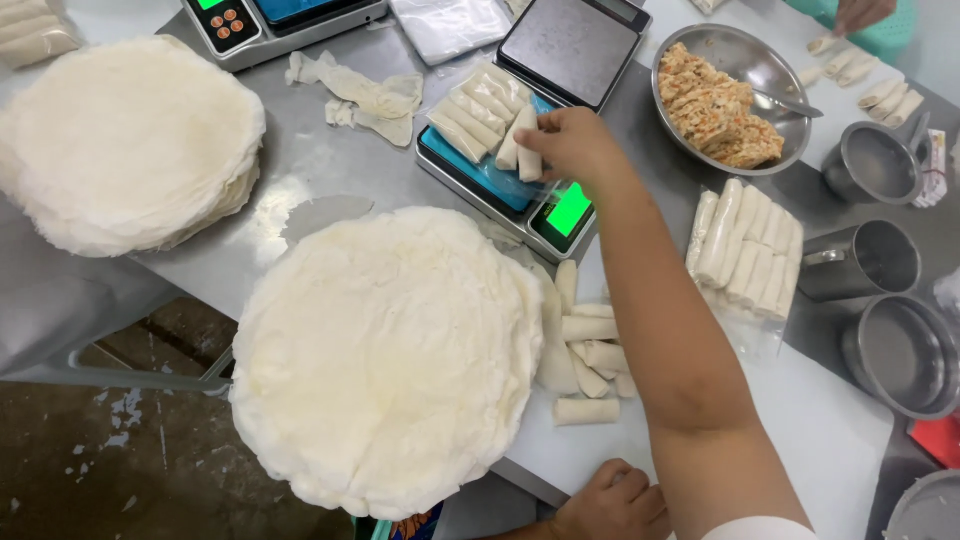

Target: Packaging and weighing spring rolls into plastic bags at a production station

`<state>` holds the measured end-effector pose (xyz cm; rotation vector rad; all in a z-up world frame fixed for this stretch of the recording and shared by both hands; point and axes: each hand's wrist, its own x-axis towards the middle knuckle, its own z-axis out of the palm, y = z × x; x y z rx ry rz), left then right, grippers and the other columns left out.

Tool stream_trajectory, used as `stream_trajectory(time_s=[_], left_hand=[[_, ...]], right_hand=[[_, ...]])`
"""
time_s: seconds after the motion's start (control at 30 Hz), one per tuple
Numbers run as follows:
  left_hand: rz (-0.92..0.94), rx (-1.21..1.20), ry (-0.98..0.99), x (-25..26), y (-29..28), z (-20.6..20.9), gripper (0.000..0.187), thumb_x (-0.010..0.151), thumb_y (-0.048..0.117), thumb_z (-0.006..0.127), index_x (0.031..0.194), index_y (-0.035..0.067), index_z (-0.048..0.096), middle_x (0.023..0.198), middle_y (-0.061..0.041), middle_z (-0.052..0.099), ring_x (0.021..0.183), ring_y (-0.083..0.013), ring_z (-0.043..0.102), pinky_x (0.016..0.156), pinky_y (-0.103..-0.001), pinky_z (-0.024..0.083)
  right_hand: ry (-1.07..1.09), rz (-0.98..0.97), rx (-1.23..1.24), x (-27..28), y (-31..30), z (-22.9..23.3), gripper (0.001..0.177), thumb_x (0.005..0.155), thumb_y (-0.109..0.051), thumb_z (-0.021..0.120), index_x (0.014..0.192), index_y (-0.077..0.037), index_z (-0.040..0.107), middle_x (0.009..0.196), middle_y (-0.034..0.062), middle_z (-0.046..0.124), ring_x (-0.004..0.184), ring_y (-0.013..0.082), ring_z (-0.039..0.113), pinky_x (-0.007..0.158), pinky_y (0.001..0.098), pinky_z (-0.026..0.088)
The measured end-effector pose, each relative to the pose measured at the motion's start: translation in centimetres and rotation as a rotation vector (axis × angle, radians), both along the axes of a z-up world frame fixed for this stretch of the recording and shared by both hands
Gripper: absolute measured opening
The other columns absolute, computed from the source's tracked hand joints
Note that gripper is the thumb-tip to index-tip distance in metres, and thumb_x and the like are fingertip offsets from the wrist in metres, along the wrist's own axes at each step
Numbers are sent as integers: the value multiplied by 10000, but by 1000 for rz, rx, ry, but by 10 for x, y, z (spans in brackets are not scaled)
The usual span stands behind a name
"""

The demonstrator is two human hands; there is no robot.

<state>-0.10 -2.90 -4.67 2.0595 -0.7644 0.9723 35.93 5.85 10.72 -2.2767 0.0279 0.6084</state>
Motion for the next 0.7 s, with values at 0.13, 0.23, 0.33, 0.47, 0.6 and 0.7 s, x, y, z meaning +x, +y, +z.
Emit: stream_trajectory(time_s=[0.13, 0.23, 0.33, 0.47, 0.6, 0.7], left_hand=[[10, 4, -18, 1, -1, 3, 225, 869, -48, 493, 733, 129, 464, 764, -39, 420, 653, -180, 347, 666, -316, 397], [28, 4, 2, 1, 0, 8, 224, 890, -22, 457, 722, 123, 490, 759, -34, 442, 648, -180, 356, 660, -314, 381], [-48, -21, 42, -1, 6, 11, 189, 904, -22, 456, 767, 67, 550, 807, -104, 505, 672, -238, 402, 686, -366, 399], [-137, 68, 150, -6, 10, 14, 65, 870, 71, 608, 813, 66, 579, 855, -102, 506, 753, -288, 473, 758, -409, 400], [-221, 71, 221, -4, 16, 24, 91, 899, 71, 584, 825, 19, 577, 861, -131, 495, 768, -309, 456, 741, -429, 378], [-224, 130, 219, -4, 23, 33, 118, 845, 131, 635, 857, 18, 604, 901, -144, 533, 774, -325, 471, 746, -448, 381]], right_hand=[[-71, -13, -95, 6, -13, -18, 483, 853, -286, 839, 1275, -109, 689, 910, 25, 703, 681, 121, 690, 610, 293, 596], [-93, -223, 206, 7, -15, -34, 407, 888, -120, 823, 1191, -121, 552, 753, 57, 681, 612, 146, 718, 556, 291, 651], [-127, -184, 328, 11, -27, -54, 456, 925, -110, 752, 1343, -66, 575, 930, 74, 607, 621, 195, 760, 538, 278, 672], [-355, 209, -164, -16, -59, -36, 678, 1007, -373, 648, 1596, -163, 387, 1149, 71, 530, 968, 240, 606, 820, 409, 481], [-632, 398, -238, -71, -115, -22, 168, 996, -331, 718, 984, -163, 711, 934, 24, 634, 856, 224, 604, 726, 409, 445], [-115, 417, -373, -145, -117, 9, 214, 866, -325, 788, 1059, -234, 767, 1055, -33, 769, 957, 172, 705, 809, 346, 513]])
